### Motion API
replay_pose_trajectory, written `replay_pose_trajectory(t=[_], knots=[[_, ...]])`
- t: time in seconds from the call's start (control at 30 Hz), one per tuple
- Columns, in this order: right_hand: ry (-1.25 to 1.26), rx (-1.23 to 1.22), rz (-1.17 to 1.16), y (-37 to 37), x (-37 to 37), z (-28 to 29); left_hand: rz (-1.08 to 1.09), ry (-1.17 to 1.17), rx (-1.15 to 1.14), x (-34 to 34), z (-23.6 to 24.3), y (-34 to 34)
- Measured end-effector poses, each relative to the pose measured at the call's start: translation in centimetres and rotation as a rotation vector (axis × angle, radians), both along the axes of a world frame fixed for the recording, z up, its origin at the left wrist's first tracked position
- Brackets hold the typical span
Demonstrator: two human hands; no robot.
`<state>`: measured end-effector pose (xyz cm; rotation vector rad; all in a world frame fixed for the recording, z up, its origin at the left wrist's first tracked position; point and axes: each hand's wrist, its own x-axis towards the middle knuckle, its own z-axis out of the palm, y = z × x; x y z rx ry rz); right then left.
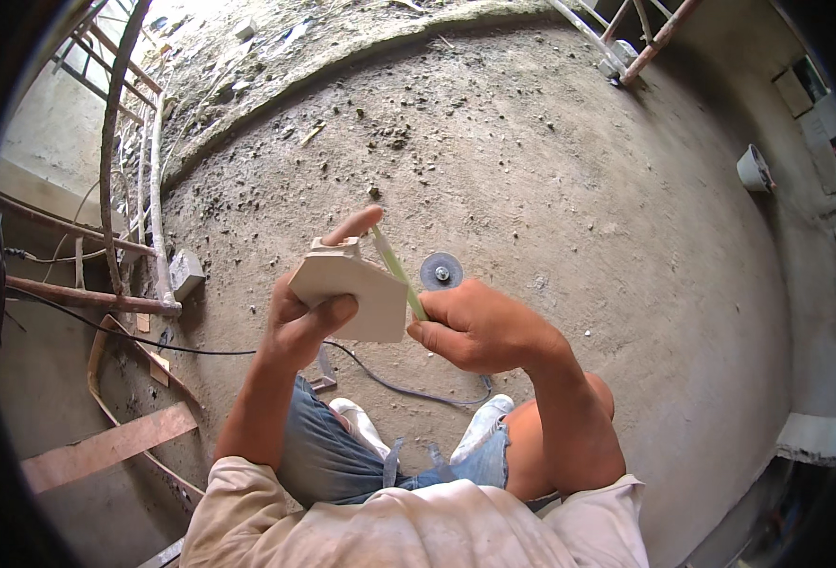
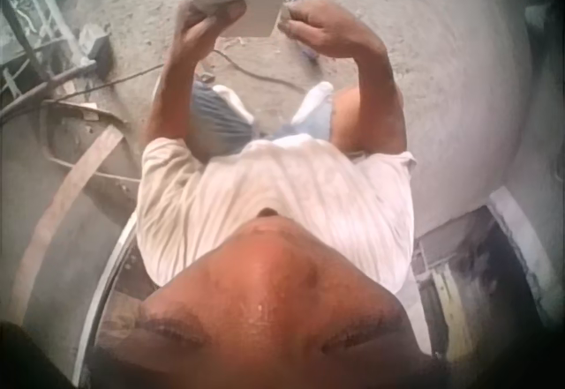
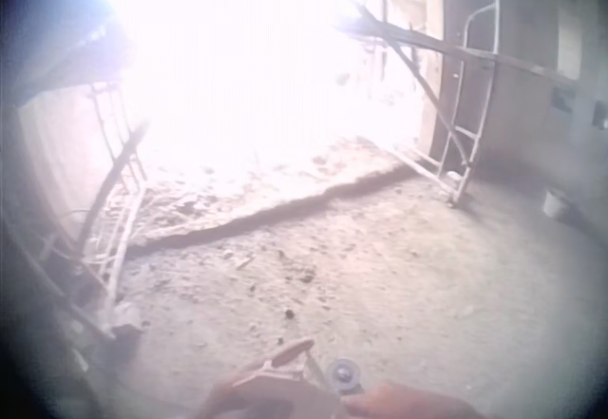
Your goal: The person uses an angle grinder to cut a white tile into a specific shape. They mark the tile with a pen, cut along the marked lines, and then test the fit against a wall corner.
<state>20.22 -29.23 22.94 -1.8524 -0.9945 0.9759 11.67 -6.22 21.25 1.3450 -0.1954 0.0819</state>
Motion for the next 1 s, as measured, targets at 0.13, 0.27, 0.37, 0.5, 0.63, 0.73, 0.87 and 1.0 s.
replay_pose_trajectory(t=[0.13,0.27,0.37,0.5,0.63,0.73,0.87,1.0], knots=[[0.034,0.083,0.002,0.0,-0.2,-0.5,-0.058,-0.037,0.023,0.4,-0.5,0.1],[0.263,0.045,-0.021,-0.4,-0.1,-0.2,-0.092,0.029,0.067,0.2,-0.4,0.1],[0.324,0.009,-0.049,-0.3,-0.1,-0.4,-0.033,0.146,-0.059,-0.3,-0.7,-0.1],[0.276,0.177,-0.335,-0.9,0.0,-0.3,0.072,0.421,-0.330,-0.9,-0.1,-0.3],[0.152,0.703,-0.726,-0.1,-0.2,-1.0,0.119,0.482,-0.351,-1.2,-0.1,-0.7],[0.183,0.790,-0.768,1.3,-1.2,-0.6,0.133,0.462,-0.348,-1.2,0.6,-1.4],[0.201,0.820,-0.818,2.3,-1.9,-0.8,0.133,0.438,-0.310,-1.3,0.4,-2.1],[0.198,0.760,-0.850,2.5,-2.1,-1.0,0.142,0.423,-0.282,-1.4,0.1,-2.2]])
